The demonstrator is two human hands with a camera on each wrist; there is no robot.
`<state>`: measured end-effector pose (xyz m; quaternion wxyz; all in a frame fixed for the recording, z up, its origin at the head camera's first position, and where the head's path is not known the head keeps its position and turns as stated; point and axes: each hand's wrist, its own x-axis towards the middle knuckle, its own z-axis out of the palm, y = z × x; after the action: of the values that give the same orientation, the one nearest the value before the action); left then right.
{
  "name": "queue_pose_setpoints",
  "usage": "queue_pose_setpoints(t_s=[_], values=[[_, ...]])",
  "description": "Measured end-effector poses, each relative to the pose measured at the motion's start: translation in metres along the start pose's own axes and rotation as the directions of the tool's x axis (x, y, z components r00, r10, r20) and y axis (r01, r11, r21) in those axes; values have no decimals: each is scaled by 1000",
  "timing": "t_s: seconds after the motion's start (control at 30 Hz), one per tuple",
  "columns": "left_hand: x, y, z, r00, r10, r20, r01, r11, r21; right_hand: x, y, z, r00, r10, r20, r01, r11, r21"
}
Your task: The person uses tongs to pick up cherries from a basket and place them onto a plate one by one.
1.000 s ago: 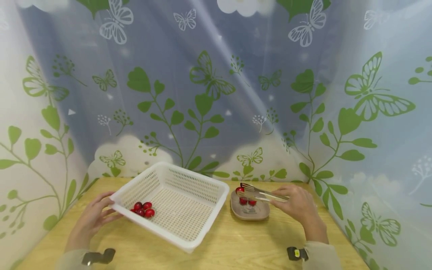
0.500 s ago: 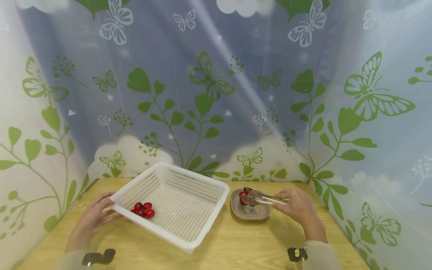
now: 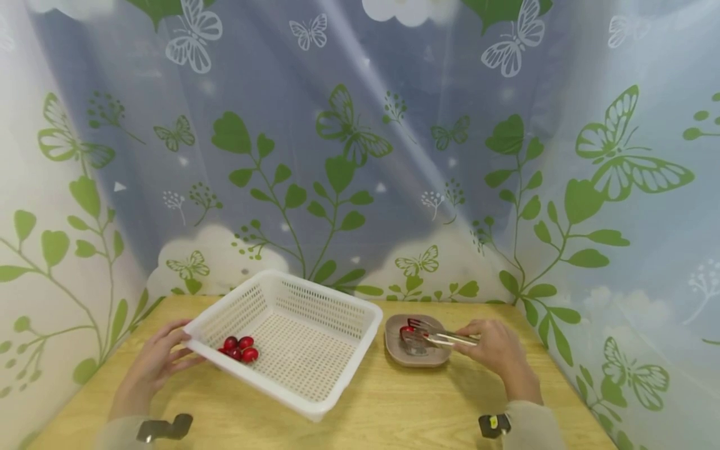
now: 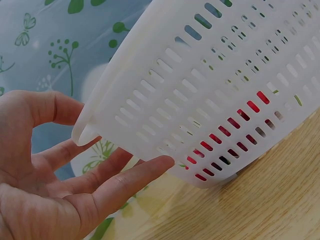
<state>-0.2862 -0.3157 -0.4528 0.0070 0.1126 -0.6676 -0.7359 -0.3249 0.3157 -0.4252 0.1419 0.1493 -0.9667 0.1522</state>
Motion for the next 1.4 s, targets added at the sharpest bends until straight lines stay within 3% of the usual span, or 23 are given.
queue_pose_setpoints(t_s=[1.4], values=[[1, 0, 0, 1000, -3, 2, 3, 1000, 7, 1, 2, 1, 999, -18, 46, 19, 1000, -12]])
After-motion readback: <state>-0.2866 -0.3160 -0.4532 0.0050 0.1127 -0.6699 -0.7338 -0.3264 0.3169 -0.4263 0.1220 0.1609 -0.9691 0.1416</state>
